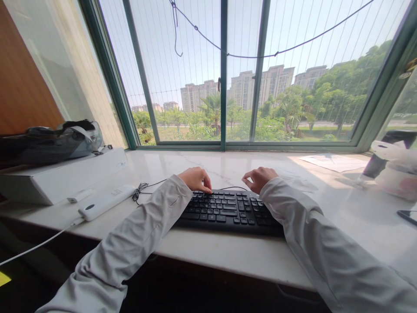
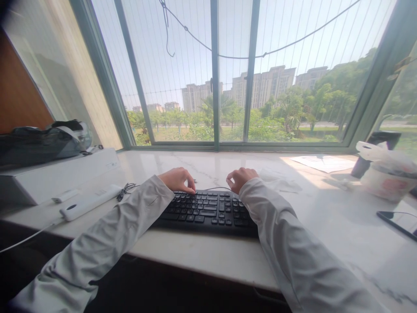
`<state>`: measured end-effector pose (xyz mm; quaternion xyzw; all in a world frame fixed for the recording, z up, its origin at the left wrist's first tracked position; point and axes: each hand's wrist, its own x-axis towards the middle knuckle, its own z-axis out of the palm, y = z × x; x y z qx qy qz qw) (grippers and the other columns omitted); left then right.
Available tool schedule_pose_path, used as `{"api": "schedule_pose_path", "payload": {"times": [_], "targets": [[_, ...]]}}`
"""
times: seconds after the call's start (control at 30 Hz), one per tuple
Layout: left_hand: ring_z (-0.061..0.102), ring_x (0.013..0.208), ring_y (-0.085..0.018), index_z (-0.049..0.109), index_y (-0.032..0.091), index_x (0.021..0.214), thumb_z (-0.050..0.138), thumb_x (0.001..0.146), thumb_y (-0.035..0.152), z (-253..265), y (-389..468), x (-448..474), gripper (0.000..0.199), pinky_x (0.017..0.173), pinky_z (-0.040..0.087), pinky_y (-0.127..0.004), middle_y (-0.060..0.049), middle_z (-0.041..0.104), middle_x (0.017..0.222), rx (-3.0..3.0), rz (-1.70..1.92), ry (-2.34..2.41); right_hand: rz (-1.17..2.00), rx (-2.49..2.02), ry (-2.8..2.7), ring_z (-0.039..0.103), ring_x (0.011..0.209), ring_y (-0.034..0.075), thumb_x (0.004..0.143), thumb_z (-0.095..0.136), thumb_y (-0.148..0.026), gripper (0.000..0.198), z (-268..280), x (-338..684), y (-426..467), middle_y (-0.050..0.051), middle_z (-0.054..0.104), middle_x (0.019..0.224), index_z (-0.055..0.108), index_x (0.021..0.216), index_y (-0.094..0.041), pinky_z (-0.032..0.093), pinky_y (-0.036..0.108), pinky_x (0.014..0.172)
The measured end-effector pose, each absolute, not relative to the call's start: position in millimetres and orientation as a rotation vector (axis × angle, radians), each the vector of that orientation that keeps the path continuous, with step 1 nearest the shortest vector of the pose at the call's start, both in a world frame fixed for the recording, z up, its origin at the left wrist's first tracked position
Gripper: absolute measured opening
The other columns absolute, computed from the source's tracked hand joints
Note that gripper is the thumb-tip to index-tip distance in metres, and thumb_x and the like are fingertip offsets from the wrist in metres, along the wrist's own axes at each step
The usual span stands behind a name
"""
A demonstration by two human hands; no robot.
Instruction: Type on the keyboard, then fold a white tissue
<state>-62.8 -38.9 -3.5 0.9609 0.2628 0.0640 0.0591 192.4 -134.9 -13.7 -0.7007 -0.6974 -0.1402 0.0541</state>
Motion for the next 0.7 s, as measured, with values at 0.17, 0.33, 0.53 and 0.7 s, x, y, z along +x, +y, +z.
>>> {"api": "schedule_pose_path", "payload": {"times": [0.17,0.33,0.53,0.7], "targets": [[0.064,0.068,-0.012,0.078,0.026,0.08,0.071,0.071,0.042,-1.2,-38.6,-63.5,0.02,0.062,0.04,-0.02,0.002,0.072,0.072,2.865,0.251,0.776,-0.448,-2.105,-2.128,0.065,0.083,0.026,0.085,0.044,-0.047,0.035,-14.4,192.8,-134.9,0.005,0.073,0.093,0.073,0.1,-0.036,0.044,0.035,0.069],[0.064,0.066,-0.012,0.078,0.024,0.079,0.072,0.07,0.041,-1.2,-38.7,-63.2,0.02,0.061,0.04,-0.02,0.001,0.072,0.07,2.833,0.249,0.759,-0.427,-2.123,-2.127,0.065,0.084,0.025,0.086,0.044,-0.048,0.035,-14.4,192.2,-135.0,0.005,0.073,0.095,0.073,0.101,-0.036,0.044,0.035,0.072],[0.063,0.066,-0.012,0.078,0.025,0.078,0.072,0.069,0.039,-3.1,-38.2,-62.0,0.018,0.061,0.04,-0.02,0.001,0.072,0.07,2.854,0.218,0.765,-0.427,-2.121,-2.126,0.065,0.085,0.025,0.085,0.044,-0.048,0.035,-13.9,192.1,-135.2,0.005,0.073,0.095,0.073,0.102,-0.036,0.044,0.035,0.071],[0.063,0.067,-0.013,0.078,0.027,0.078,0.072,0.069,0.04,-2.0,-39.6,-62.2,0.017,0.063,0.041,-0.021,0.002,0.072,0.071,2.904,0.201,0.798,-0.421,-2.116,-2.133,0.065,0.085,0.025,0.086,0.044,-0.048,0.036,-13.2,192.4,-135.2,0.006,0.073,0.095,0.073,0.102,-0.035,0.044,0.035,0.071]]}}
